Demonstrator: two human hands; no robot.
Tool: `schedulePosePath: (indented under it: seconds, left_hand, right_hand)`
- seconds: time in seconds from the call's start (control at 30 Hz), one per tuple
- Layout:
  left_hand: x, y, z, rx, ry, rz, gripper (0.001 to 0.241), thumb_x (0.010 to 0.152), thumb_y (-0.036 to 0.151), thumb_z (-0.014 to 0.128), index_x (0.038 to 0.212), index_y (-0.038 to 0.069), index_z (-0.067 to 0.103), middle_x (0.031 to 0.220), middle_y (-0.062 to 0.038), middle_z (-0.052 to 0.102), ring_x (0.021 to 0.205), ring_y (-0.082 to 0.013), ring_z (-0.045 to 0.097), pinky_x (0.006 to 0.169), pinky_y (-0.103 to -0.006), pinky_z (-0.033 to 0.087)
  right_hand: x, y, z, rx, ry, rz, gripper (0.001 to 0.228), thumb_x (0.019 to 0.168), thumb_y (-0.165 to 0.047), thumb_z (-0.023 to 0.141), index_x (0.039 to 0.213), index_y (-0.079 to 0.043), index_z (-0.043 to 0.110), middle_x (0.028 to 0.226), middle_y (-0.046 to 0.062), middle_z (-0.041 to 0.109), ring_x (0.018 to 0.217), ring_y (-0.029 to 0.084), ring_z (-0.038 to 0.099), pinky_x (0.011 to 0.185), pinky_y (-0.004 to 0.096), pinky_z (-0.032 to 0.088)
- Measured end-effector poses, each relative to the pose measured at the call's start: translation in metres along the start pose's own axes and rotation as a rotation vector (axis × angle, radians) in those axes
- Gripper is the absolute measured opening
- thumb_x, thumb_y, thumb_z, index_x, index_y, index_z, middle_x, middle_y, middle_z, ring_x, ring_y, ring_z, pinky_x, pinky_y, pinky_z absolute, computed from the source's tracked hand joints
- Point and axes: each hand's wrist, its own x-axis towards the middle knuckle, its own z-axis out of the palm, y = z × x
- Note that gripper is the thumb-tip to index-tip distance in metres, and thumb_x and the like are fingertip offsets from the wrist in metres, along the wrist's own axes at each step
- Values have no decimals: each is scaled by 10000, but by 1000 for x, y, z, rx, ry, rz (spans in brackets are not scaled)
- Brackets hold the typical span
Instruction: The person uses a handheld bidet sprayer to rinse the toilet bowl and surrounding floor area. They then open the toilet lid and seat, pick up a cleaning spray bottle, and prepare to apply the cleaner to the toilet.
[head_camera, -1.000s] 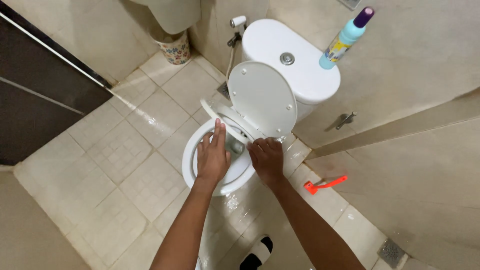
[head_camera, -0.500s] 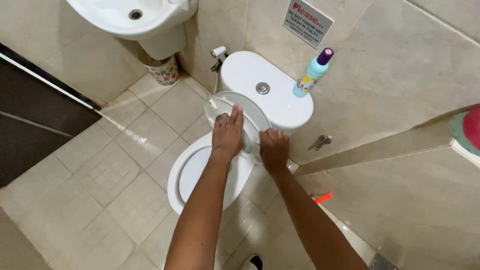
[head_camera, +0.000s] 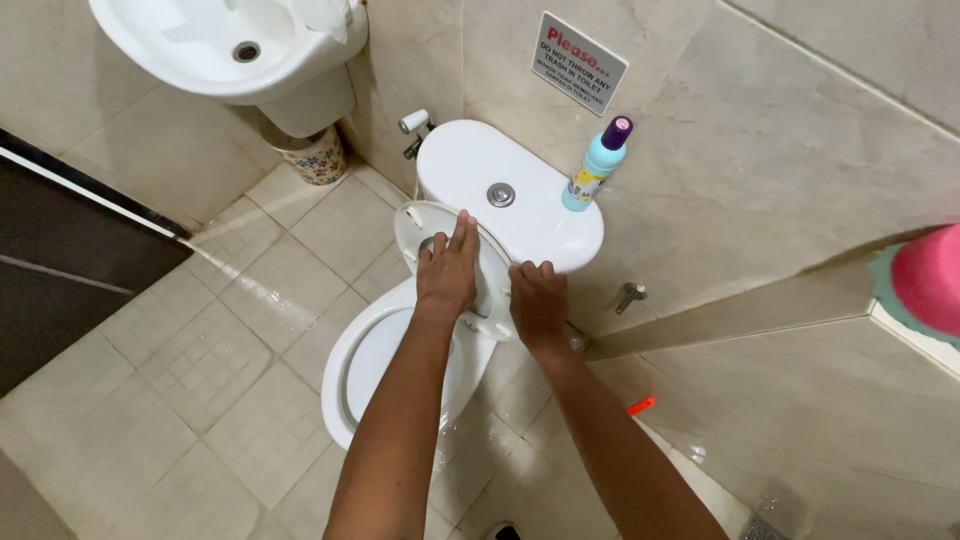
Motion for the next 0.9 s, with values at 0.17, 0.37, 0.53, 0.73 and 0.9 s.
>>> schedulePosePath:
  seconds: [0.17, 0.37, 0.53, 0.73, 0.9]
  left_hand:
    - [4, -2, -6, -25, -11, -12, 940, 858, 34, 618, 1642, 165, 116, 1736, 31, 50, 1431, -303, 353, 1142, -459, 351]
    - [-9, -12, -13, -23, -63, -34, 1003, 852, 41, 628, 1651, 245, 57, 1732, 6, -7, 1522, -356, 214, 1181, -494, 312]
    - [-42, -28, -10, -36, -42, -74, 1039, 845, 43, 641, 1652, 303, 40, 1730, -42, -71, 1531, -380, 172, 1152, -502, 338]
    - [-97, -52, -3, -104, -18, -66, 1020, 853, 228, 727, 1636, 274, 75, 1731, -76, -47, 1528, -402, 201, 1126, -512, 388]
    - [-142, -76, 15, -163, 122, -10, 978, 865, 266, 709, 1647, 237, 124, 1713, -122, 35, 1503, -412, 238, 1092, -524, 407]
  right_hand:
    - [-2, 2, 7, -37, -90, 41, 63, 983, -144, 655, 987, -118, 712, 902, 17, 617, 881, 262, 578, 707, 433, 450]
    - [-12, -10, -22, 33, -302, 122, 498, 877, -231, 703, 1343, -83, 608, 1099, 101, 618, 1023, 320, 587, 796, 478, 502]
    - [-48, -14, -30, 109, -328, 174, 662, 860, -282, 708, 1464, -135, 480, 1450, 126, 530, 1314, 359, 522, 1011, 513, 462]
    - [-69, -23, -80, 130, -452, 177, 820, 872, -395, 707, 1564, -165, 332, 1640, 121, 299, 1470, 435, 325, 1139, 570, 316]
    - [-79, -24, -132, 103, -468, 142, 857, 823, -444, 732, 1535, -185, 331, 1627, 127, 288, 1463, 452, 304, 1136, 622, 294]
